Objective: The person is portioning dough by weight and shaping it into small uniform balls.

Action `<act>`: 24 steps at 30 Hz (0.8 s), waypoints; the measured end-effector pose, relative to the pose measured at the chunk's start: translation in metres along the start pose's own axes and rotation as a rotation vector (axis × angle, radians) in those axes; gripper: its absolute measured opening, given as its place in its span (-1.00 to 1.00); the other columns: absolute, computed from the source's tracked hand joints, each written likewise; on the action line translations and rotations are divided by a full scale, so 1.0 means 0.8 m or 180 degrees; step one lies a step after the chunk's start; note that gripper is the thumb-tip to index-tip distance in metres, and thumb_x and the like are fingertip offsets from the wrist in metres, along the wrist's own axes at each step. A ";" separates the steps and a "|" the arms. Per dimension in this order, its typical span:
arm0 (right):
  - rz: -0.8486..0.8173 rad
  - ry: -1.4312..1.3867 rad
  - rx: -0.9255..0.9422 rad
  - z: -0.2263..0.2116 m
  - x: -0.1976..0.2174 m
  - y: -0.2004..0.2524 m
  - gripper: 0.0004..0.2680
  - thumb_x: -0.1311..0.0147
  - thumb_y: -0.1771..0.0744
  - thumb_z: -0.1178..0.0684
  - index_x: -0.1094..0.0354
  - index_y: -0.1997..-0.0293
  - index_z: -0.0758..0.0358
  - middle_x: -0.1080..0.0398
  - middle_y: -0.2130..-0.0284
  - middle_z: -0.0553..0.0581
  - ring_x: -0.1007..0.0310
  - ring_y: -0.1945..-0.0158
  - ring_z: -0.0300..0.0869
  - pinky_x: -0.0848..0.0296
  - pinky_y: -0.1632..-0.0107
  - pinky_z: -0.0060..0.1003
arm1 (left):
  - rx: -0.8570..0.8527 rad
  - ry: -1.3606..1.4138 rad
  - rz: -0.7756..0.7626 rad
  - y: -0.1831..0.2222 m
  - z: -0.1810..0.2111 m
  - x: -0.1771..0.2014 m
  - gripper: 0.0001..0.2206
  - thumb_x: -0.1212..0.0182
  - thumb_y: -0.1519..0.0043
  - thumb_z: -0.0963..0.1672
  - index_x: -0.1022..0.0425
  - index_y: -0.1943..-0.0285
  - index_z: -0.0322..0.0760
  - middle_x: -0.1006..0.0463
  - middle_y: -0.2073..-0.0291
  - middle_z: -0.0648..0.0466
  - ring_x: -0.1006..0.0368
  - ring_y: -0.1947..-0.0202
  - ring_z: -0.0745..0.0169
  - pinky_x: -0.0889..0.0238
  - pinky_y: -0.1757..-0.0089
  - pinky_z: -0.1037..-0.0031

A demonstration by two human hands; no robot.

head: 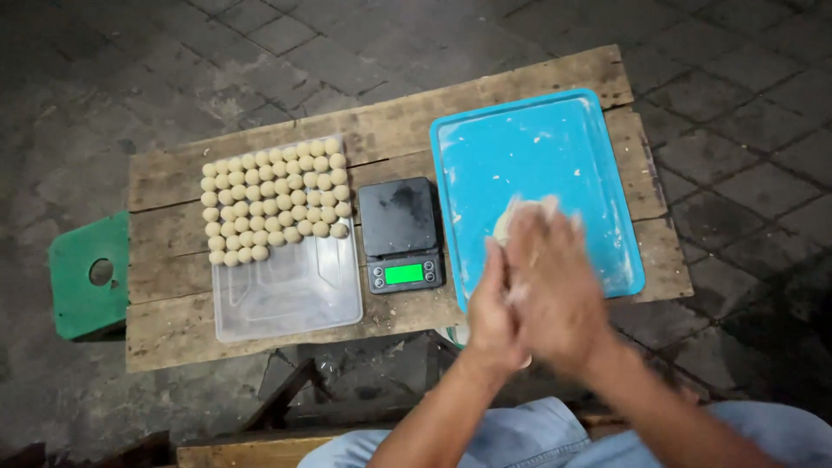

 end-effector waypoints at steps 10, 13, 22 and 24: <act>-0.0111 0.0113 0.0129 0.003 -0.013 0.013 -0.56 0.45 -0.51 -0.14 0.26 -0.61 0.20 0.25 -0.58 0.11 0.40 -0.67 0.12 0.36 -0.64 0.21 | 0.0540 0.0830 0.0932 0.031 -0.027 0.006 -0.60 0.07 -0.45 0.05 -0.31 -0.29 -0.26 -0.40 -0.16 -0.01 -0.33 -0.18 0.21 -0.16 -0.17 0.40; -0.0293 -0.0131 0.0246 -0.035 -0.023 0.022 -0.53 0.41 -0.49 -0.17 0.27 -0.58 0.29 0.24 -0.56 0.21 0.36 -0.65 0.15 0.31 -0.64 0.17 | -0.0046 0.0879 -0.0056 0.018 0.002 -0.009 -0.43 0.24 -0.47 0.10 0.05 -0.63 -0.12 0.06 -0.58 0.05 0.12 -0.54 0.13 0.21 -0.44 0.34; -0.0270 -0.0036 0.0154 -0.012 -0.016 0.012 -0.53 0.48 -0.48 -0.19 0.08 -0.55 0.27 0.10 -0.54 0.30 0.24 -0.63 0.25 0.29 -0.60 0.25 | -0.0094 0.0789 0.0176 0.012 0.000 -0.009 -0.44 0.20 -0.46 0.09 -0.06 -0.58 -0.20 -0.07 -0.55 0.04 0.02 -0.54 0.16 0.21 -0.43 0.34; -0.0494 -0.0148 0.0316 -0.027 -0.035 0.019 -0.50 0.46 -0.47 -0.25 0.13 -0.55 0.28 0.17 -0.55 0.32 0.30 -0.64 0.18 0.33 -0.61 0.20 | -0.0319 0.0840 0.0160 0.015 0.002 0.008 -0.43 0.16 -0.45 0.11 -0.05 -0.59 -0.16 -0.01 -0.59 0.05 0.04 -0.55 0.09 0.18 -0.41 0.28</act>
Point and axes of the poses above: each hand's wrist, its own y-axis away from the middle knuckle, its own x-axis out of the back of the hand, z = x × y, the point moved 7 cm from there along -y, towards the middle knuckle
